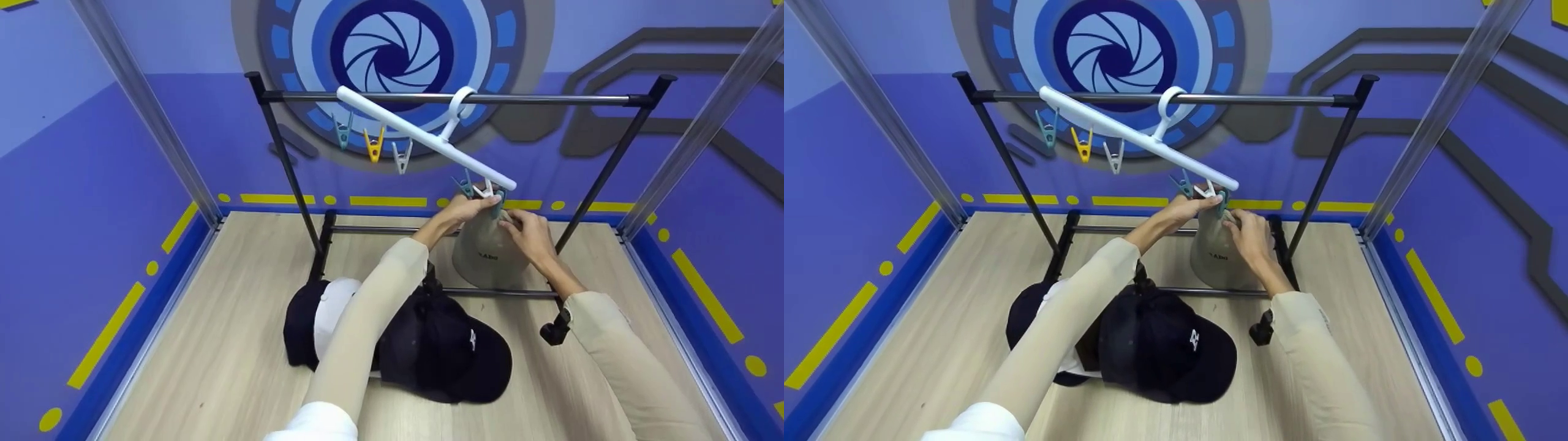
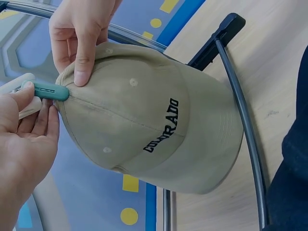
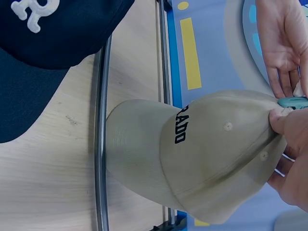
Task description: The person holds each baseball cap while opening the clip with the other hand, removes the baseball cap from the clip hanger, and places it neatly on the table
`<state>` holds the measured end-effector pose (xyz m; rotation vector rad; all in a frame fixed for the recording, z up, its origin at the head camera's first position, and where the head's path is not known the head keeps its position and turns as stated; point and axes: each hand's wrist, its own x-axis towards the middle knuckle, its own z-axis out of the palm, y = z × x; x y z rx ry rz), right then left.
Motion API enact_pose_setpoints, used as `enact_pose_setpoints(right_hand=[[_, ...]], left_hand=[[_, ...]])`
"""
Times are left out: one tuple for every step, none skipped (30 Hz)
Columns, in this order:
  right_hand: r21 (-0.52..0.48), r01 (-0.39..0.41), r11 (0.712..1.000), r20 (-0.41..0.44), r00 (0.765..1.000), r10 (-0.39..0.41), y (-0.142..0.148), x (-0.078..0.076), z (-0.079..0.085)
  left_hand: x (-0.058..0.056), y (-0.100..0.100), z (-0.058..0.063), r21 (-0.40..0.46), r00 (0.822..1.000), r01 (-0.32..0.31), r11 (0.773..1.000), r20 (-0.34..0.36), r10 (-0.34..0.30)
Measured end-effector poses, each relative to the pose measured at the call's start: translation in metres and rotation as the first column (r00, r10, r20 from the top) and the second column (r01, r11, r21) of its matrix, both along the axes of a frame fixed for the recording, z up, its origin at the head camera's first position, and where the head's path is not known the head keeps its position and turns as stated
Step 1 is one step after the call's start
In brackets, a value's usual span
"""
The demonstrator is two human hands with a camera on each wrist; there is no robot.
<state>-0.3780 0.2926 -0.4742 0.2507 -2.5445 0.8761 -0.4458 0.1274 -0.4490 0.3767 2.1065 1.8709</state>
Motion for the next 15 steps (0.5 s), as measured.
enact_pose_setpoints(right_hand=[[0.004,-0.001,1.0,0.005,1.0,0.001,0.0,-0.0001,0.0004],[0.008,0.001,1.0,0.012,1.0,-0.001,0.0001,-0.0002,0.0008],[0.012,0.001,1.0,0.016,1.0,-0.001,0.0003,-0.0003,0.0011],[0.015,0.001,1.0,0.021,1.0,-0.002,0.0003,-0.0003,0.0015],[0.017,0.0,1.0,0.027,1.0,-0.001,0.0004,-0.0003,0.0018],[0.019,-0.002,1.0,0.032,0.999,0.001,0.0004,-0.0002,0.0023],[0.02,-0.005,1.0,0.038,0.999,0.005,0.0006,-0.0004,0.0025],[0.022,-0.011,1.0,0.042,0.999,0.01,0.0007,-0.0005,0.0026],[0.023,-0.02,1.0,0.045,0.999,0.019,0.0009,-0.0005,0.0027],[0.023,-0.028,0.999,0.05,0.998,0.027,0.0009,-0.0006,0.0025],[0.023,-0.037,0.999,0.053,0.998,0.035,0.0012,-0.0007,0.0022],[0.024,-0.044,0.999,0.055,0.998,0.042,0.0014,-0.0009,0.0018],[0.023,-0.05,0.998,0.059,0.997,0.048,0.0017,-0.001,0.0014],[0.022,-0.053,0.998,0.065,0.997,0.052,0.0018,-0.001,0.001],[0.021,-0.053,0.998,0.071,0.996,0.051,0.0022,-0.0008,0.0006]], left_hand=[[0.0002,0.0007,0.0002,0.007,1.0,-0.001,1.0,0.009,0.001],[0.0003,0.0013,0.0003,0.015,1.0,-0.006,1.0,0.02,0.005],[0.0004,0.002,0.0004,0.022,0.999,-0.009,1.0,0.031,0.008],[0.0004,0.0026,0.0004,0.029,0.999,-0.015,0.999,0.043,0.014],[0.0004,0.003,0.0004,0.029,0.998,-0.026,0.999,0.053,0.025],[0.0003,0.0034,0.0005,0.028,0.997,-0.042,0.999,0.065,0.04],[0.0002,0.0038,0.0006,0.033,0.996,-0.055,0.998,0.076,0.052],[0.0,0.004,0.0007,0.035,0.994,-0.065,0.997,0.087,0.062],[-0.0001,0.0043,0.0012,0.04,0.993,-0.071,0.997,0.096,0.067],[-0.0005,0.0048,0.0016,0.049,0.992,-0.076,0.996,0.106,0.07],[-0.0007,0.0054,0.0023,0.052,0.991,-0.083,0.995,0.113,0.077],[-0.001,0.0058,0.003,0.057,0.989,-0.087,0.995,0.123,0.08],[-0.0009,0.0063,0.0039,0.056,0.987,-0.094,0.994,0.136,0.086],[-0.0009,0.0063,0.0045,0.052,0.986,-0.093,0.994,0.146,0.085],[-0.0014,0.0063,0.0047,0.062,0.986,-0.083,0.995,0.152,0.073]])
